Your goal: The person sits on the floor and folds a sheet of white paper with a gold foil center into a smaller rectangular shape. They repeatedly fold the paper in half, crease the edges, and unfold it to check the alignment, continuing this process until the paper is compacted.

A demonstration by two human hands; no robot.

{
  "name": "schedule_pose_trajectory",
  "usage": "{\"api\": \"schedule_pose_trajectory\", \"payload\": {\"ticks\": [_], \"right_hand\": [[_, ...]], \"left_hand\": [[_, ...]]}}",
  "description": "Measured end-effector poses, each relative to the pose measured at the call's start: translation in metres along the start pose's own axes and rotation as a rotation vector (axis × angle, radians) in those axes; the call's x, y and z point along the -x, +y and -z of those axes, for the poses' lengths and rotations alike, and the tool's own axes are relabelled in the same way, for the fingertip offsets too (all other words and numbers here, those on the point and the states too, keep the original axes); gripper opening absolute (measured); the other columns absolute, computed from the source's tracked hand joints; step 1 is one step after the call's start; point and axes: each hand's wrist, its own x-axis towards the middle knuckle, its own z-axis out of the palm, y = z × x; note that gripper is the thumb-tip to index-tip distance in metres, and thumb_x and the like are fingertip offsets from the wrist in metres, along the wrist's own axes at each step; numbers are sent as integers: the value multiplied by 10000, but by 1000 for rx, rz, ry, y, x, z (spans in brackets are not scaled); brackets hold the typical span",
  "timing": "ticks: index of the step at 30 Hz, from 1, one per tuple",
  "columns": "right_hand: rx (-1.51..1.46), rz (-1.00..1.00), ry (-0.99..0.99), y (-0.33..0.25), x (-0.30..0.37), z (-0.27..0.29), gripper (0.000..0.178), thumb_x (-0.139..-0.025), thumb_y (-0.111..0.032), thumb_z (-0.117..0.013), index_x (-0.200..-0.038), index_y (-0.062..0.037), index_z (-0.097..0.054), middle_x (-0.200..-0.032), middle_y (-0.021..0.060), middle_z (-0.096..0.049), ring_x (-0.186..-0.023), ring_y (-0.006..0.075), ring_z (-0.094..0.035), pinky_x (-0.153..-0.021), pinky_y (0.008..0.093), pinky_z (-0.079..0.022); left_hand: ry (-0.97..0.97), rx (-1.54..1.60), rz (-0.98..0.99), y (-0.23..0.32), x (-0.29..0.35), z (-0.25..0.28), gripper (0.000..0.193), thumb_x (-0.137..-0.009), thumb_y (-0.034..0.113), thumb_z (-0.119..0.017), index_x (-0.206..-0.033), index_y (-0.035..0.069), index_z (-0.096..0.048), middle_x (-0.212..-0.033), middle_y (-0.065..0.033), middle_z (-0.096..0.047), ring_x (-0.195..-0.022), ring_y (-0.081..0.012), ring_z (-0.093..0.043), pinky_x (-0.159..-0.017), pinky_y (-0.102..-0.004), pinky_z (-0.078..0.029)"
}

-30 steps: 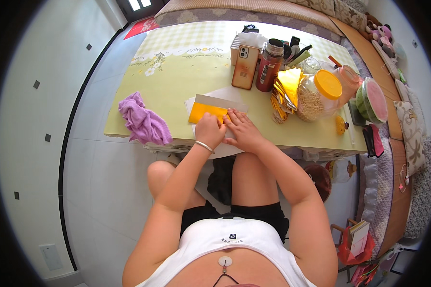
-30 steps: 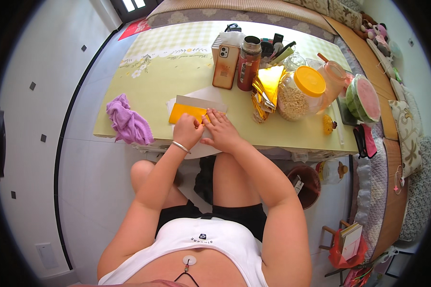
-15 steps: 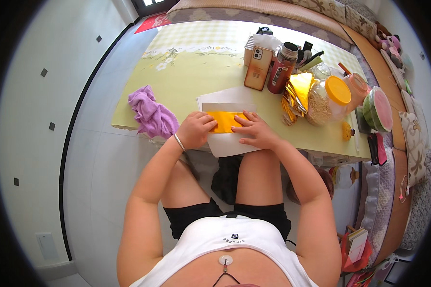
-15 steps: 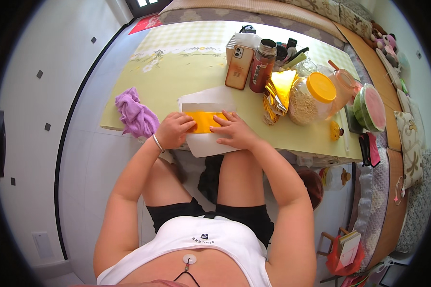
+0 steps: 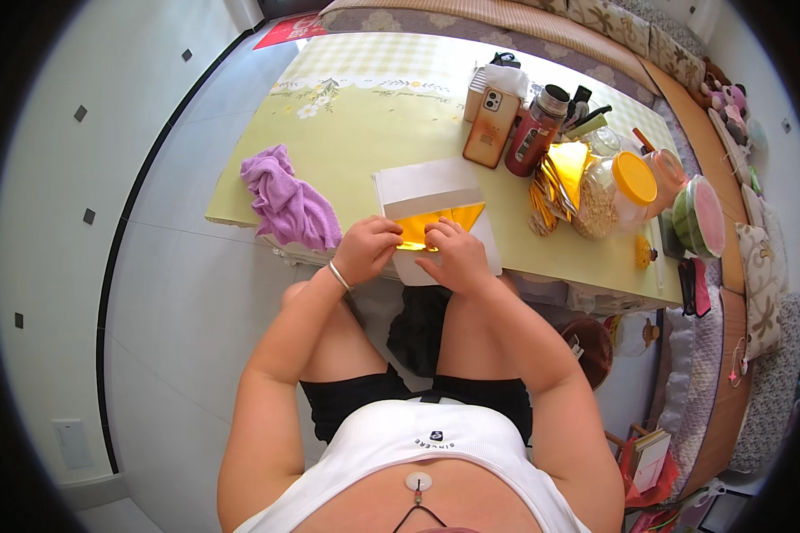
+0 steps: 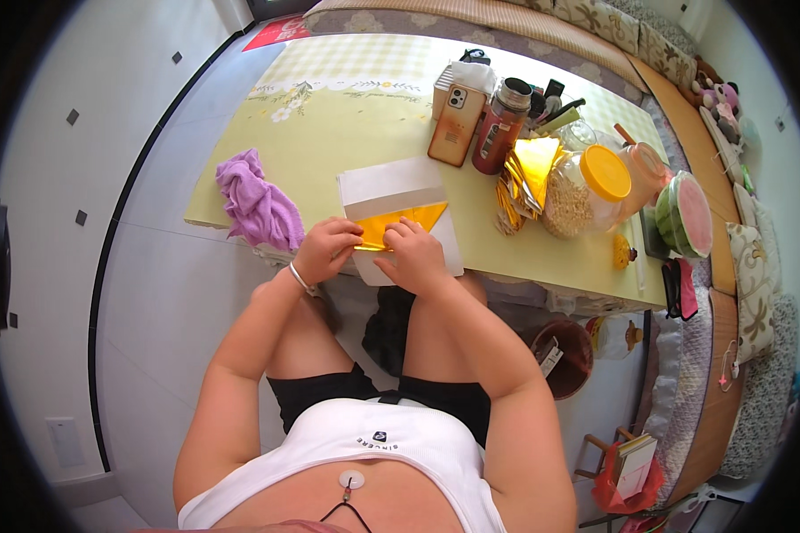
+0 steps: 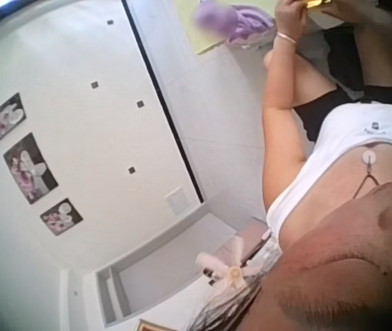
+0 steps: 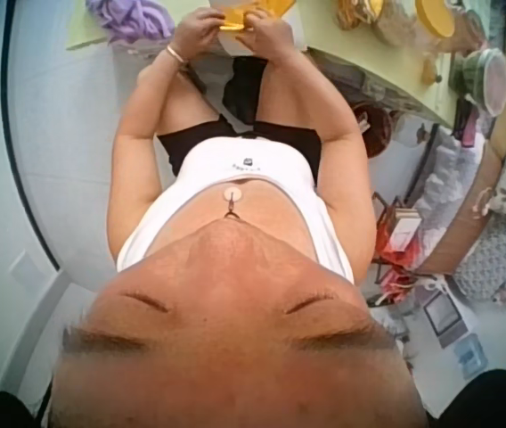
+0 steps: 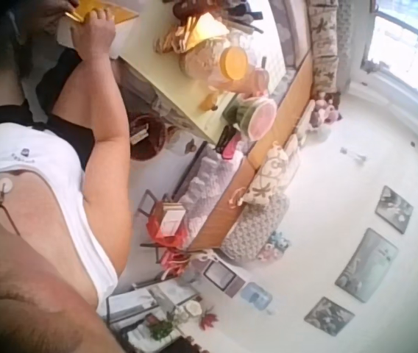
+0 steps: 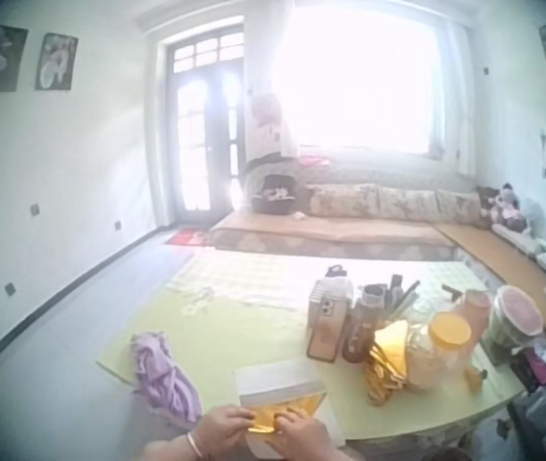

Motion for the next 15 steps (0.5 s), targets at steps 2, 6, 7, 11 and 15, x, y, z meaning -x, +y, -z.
{"api": "schedule_pose_trajectory", "payload": {"ticks": [2,6,7,11,15], "right_hand": [[39,3,144,-3,0,-10,217,-803,-236,-757,-874,-79,-625,-1019,53,-666,-1036,306,-653,-856,406,-541],[25,-265,165,-6,-1,-27,192,-824,-226,-732,-855,-73,-619,-977,58,-656,-930,270,-653,-757,405,-543],[30,-307,165,-8,-3,-27,186,-828,-221,-725,-849,-71,-617,-970,58,-653,-907,263,-650,-737,405,-542],[82,-346,172,-12,-6,-28,171,-826,-208,-712,-824,-76,-604,-969,61,-642,-880,268,-647,-717,406,-542],[164,-385,165,-13,-9,-31,172,-815,-208,-718,-804,-87,-596,-986,53,-628,-905,258,-643,-722,401,-546]], "left_hand": [[29,54,89,-7,-3,-3,120,-796,90,-731,-896,33,-697,-1029,-128,-683,-948,-327,-626,-858,-400,-508],[139,-25,276,-6,-13,-13,140,-797,142,-754,-855,34,-688,-984,-110,-666,-971,-317,-592,-881,-407,-473],[165,-59,305,-9,-13,-16,143,-799,151,-755,-845,36,-684,-972,-107,-660,-980,-314,-584,-886,-407,-465],[208,-122,363,-11,-17,-23,154,-788,168,-759,-793,48,-662,-939,-102,-637,-969,-314,-566,-877,-409,-455],[239,-137,365,-14,-19,-28,170,-758,166,-768,-750,54,-640,-907,-102,-619,-941,-313,-557,-861,-408,-455]]}}
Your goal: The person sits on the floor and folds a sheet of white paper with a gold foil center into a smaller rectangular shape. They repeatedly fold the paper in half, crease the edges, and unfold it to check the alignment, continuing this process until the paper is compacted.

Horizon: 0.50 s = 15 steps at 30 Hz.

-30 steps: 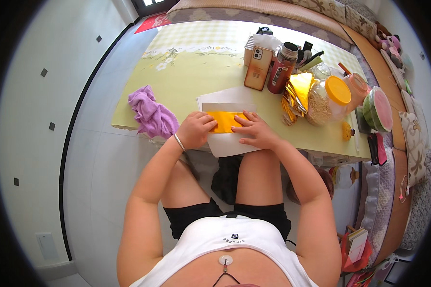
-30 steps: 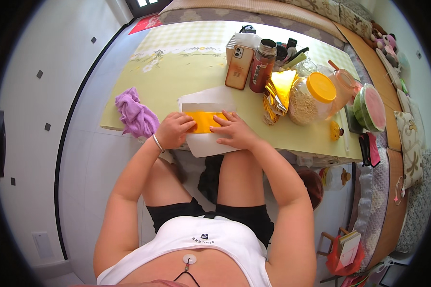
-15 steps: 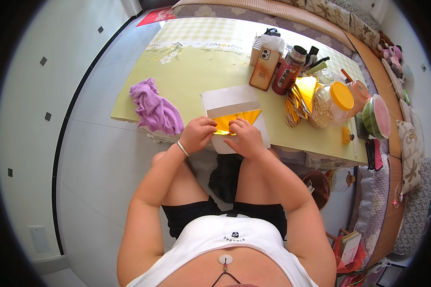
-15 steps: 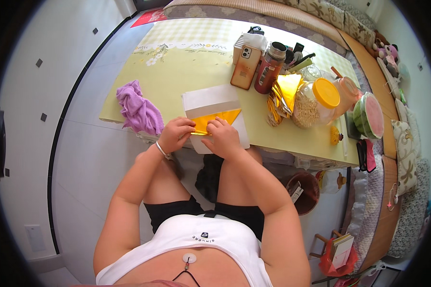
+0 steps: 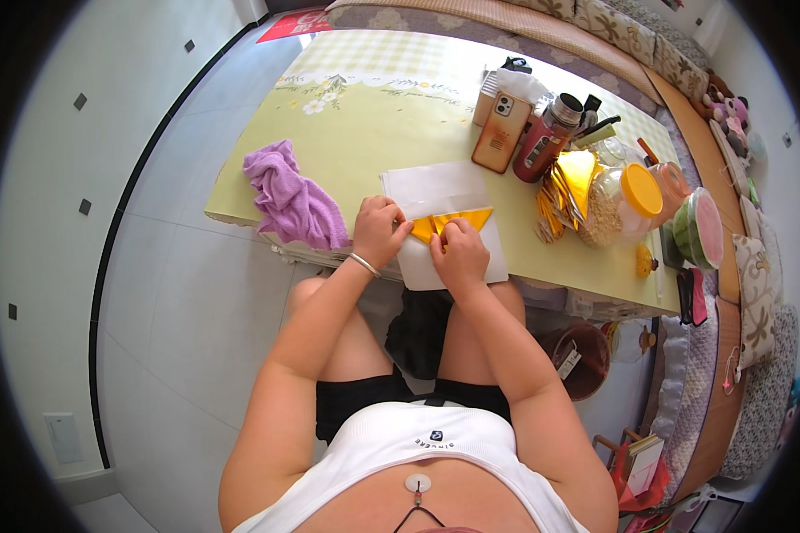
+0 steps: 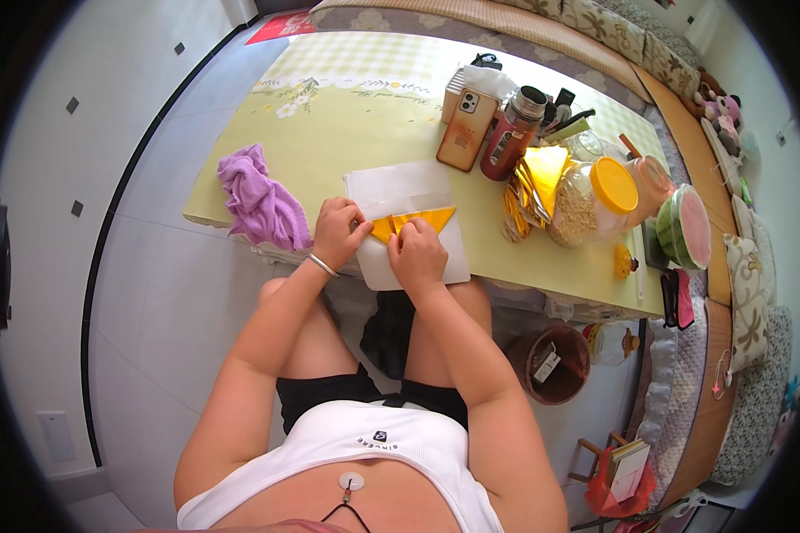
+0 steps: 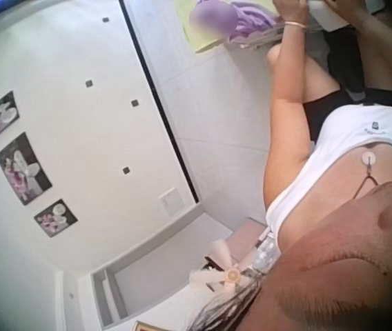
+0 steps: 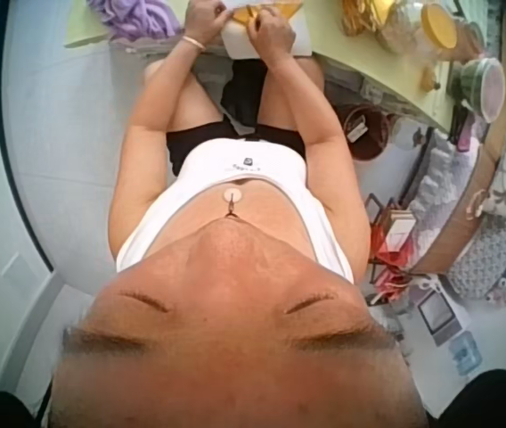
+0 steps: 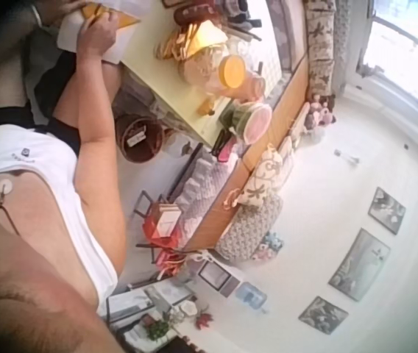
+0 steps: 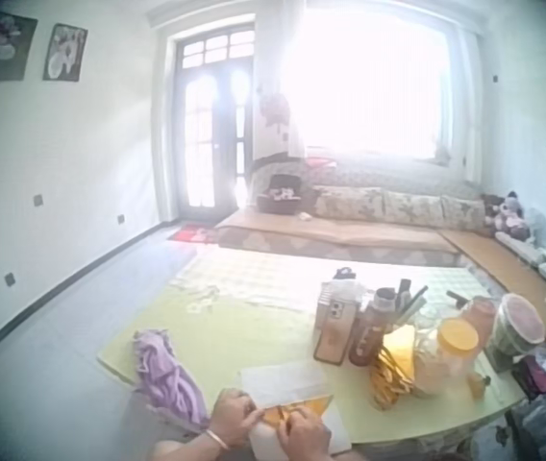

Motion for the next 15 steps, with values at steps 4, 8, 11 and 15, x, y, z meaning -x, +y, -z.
{"api": "schedule_pose_trajectory", "payload": {"ticks": [4,8,11,15], "right_hand": [[26,3,-9,1,0,-1,173,-806,-209,-726,-806,-90,-600,-991,53,-612,-953,251,-630,-727,401,-550],[24,56,59,-1,1,-1,154,-818,-186,-714,-928,-84,-679,-991,58,-597,-965,264,-611,-740,402,-555],[79,163,45,3,4,-5,283,-830,-151,-687,-1106,-95,-717,-1001,63,-589,-969,276,-589,-752,394,-557],[182,218,42,10,5,-16,384,-826,-125,-670,-1209,-108,-705,-1023,75,-584,-973,281,-568,-777,377,-549]], "left_hand": [[-14,-7,25,3,-1,-1,180,-736,149,-778,-732,51,-628,-906,-101,-613,-943,-313,-550,-855,-406,-456],[-19,-12,44,6,-1,-1,186,-725,133,-786,-726,46,-621,-916,-101,-612,-947,-314,-545,-853,-405,-457],[-4,-38,52,7,0,-3,196,-713,130,-795,-730,47,-618,-912,-99,-607,-943,-313,-541,-856,-408,-455],[132,-177,-149,19,5,-8,90,-746,111,-723,-787,66,-657,-921,-75,-612,-972,-295,-569,-847,-415,-467]]}}
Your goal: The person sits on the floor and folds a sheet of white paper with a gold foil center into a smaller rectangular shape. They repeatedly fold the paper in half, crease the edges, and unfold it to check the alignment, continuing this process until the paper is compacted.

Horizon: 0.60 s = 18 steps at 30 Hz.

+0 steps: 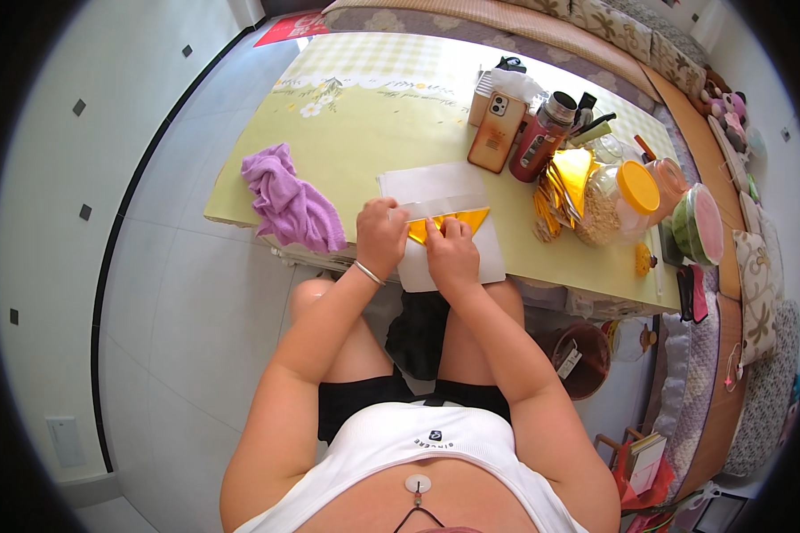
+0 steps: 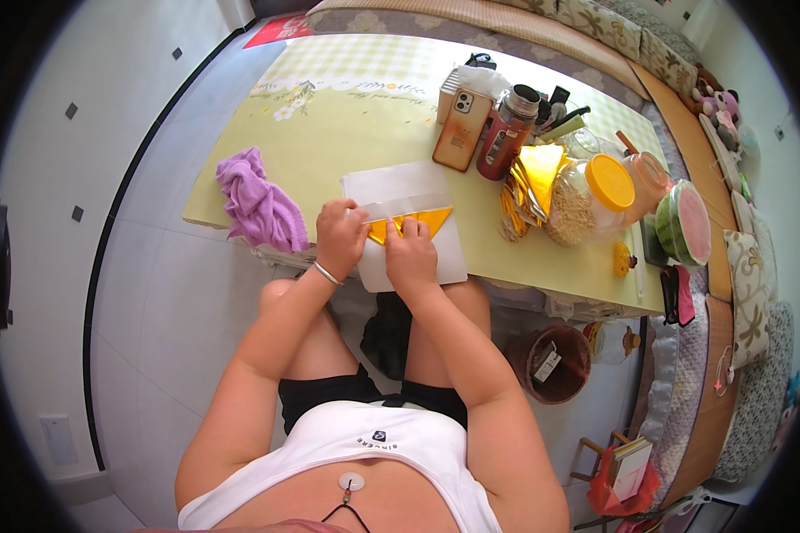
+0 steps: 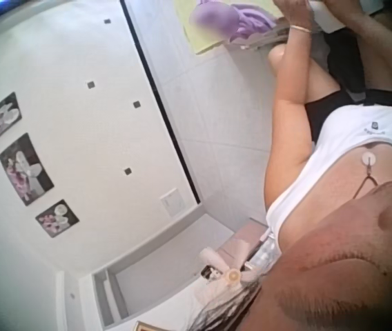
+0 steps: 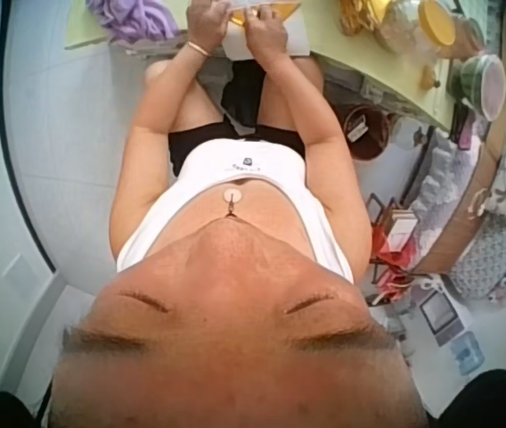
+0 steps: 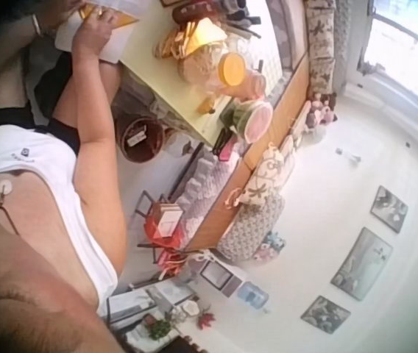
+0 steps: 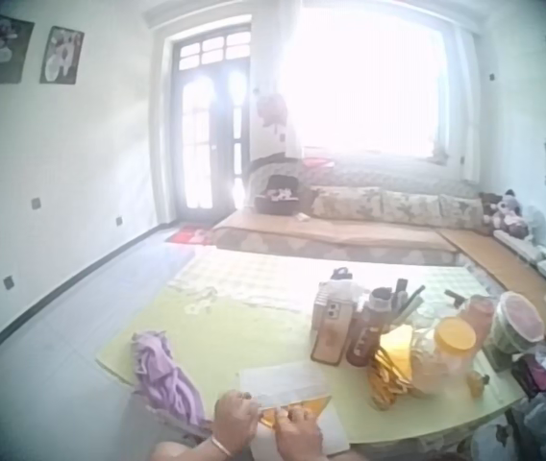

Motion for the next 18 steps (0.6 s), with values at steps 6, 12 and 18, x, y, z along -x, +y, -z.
{"api": "schedule_pose_trajectory", "payload": {"ticks": [6,12,18], "right_hand": [[-107,9,-21,0,0,9,347,-851,-67,-636,-1192,-74,-695,-1074,106,-611,-1041,305,-592,-878,387,-527],[-369,-45,194,41,4,20,286,-866,-35,-601,-1136,-43,-696,-1233,150,-650,-1194,330,-596,-1003,406,-487],[-333,-32,-331,72,-25,33,212,-881,-62,-605,-1060,-76,-718,-1198,152,-679,-1193,317,-605,-1018,379,-476]], "left_hand": [[-269,-58,-216,-4,6,5,199,-776,85,-640,-960,84,-717,-935,-32,-637,-962,-243,-602,-823,-399,-471],[-254,4,-158,12,1,12,182,-772,125,-681,-947,100,-726,-839,-30,-600,-881,-258,-578,-792,-399,-461],[-347,-78,29,11,-14,-3,213,-742,211,-793,-910,114,-706,-944,-45,-615,-1011,-278,-563,-886,-440,-426]]}}
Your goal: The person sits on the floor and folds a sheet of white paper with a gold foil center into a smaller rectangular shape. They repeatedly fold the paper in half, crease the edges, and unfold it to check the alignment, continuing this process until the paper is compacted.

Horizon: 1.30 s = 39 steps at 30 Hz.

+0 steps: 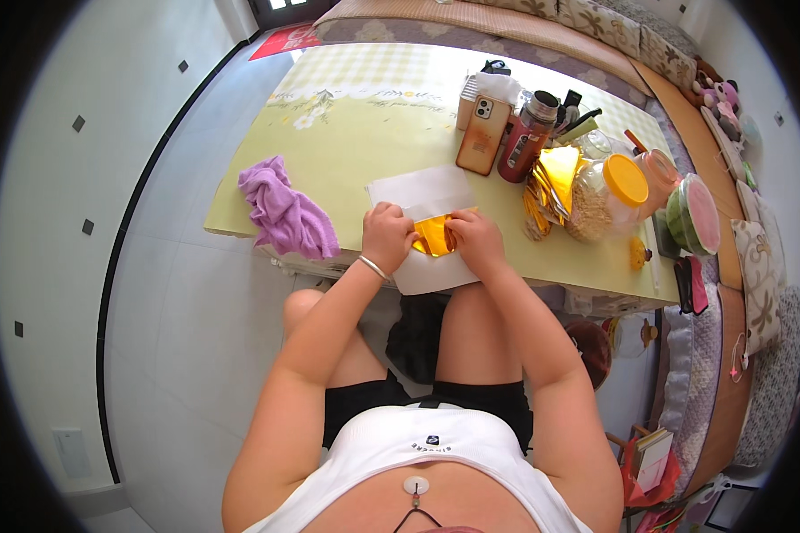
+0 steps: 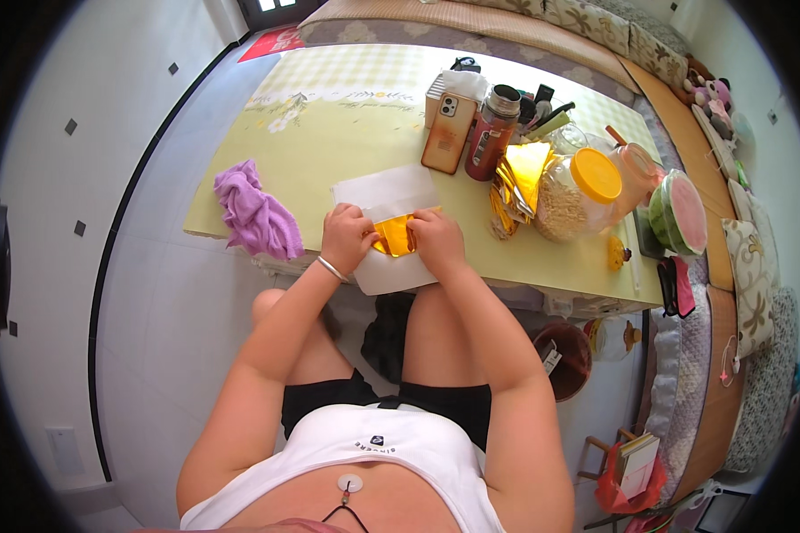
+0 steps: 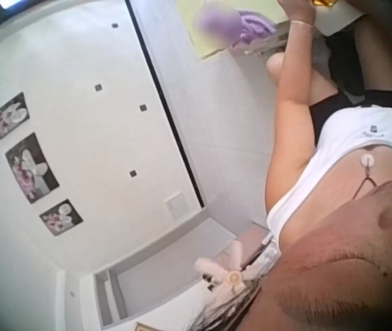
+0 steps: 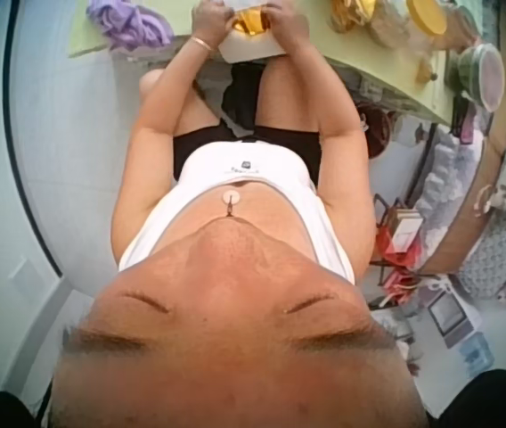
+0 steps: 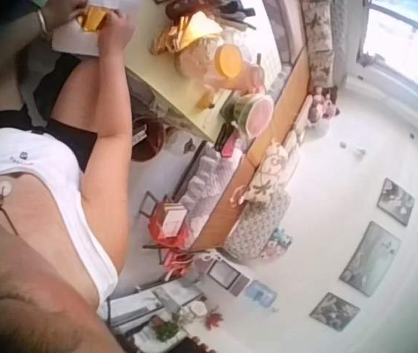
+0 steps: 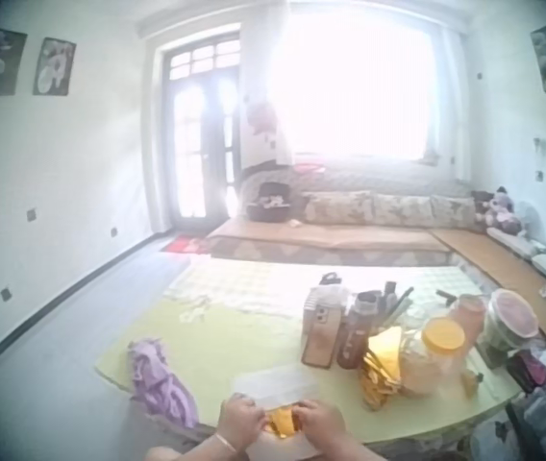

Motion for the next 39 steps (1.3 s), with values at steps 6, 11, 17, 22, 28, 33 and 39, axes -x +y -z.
{"api": "schedule_pose_trajectory", "payload": {"ticks": [6,11,17,22,28,33,39], "right_hand": [[310,142,89,19,-30,11,525,-787,-162,-762,-1286,-105,-610,-1445,108,-535,-1350,284,-477,-1161,445,-333],[201,83,-96,39,-46,12,881,-744,-223,-830,-1499,-110,-391,-1563,125,-394,-1390,304,-428,-1171,453,-321],[-34,10,-90,50,-38,16,913,-741,-219,-839,-1509,-64,-370,-1528,177,-426,-1369,342,-439,-1140,409,-364],[-105,19,-35,49,-27,19,905,-749,-196,-833,-1509,-42,-366,-1495,202,-457,-1366,362,-435,-1145,410,-357],[-205,29,63,60,-16,9,904,-754,-162,-825,-1512,-25,-353,-1523,201,-422,-1409,353,-394,-1173,401,-322],[-192,35,82,60,-13,1,904,-757,-148,-820,-1517,-26,-346,-1536,195,-408,-1422,346,-381,-1179,395,-315],[-209,-10,126,59,-11,1,776,-733,-160,-848,-1399,-34,-470,-1529,191,-415,-1408,353,-394,-1167,392,-330]], "left_hand": [[-95,-149,207,6,-23,6,541,-648,308,-886,-1078,83,-647,-1139,-101,-597,-1187,-314,-498,-1032,-456,-343],[-131,-210,179,10,-31,13,621,-660,275,-873,-1179,56,-609,-1176,-106,-581,-1193,-309,-497,-1041,-459,-346],[-109,-5,-87,26,-25,3,474,-751,1,-665,-1218,52,-600,-1164,-127,-567,-1093,-330,-572,-917,-419,-472],[-33,195,-72,30,-11,-14,245,-799,-13,-616,-1034,24,-673,-992,-148,-609,-924,-344,-626,-791,-409,-520],[-18,259,399,48,-32,-29,246,-829,254,-743,-753,21,-721,-848,-158,-630,-837,-332,-643,-755,-418,-521],[-45,195,587,59,-45,-31,287,-790,336,-780,-761,52,-747,-868,-152,-653,-819,-313,-664,-746,-421,-533],[-57,110,584,69,-44,-29,224,-760,287,-804,-852,89,-753,-885,-118,-645,-830,-304,-656,-741,-422,-537]]}}
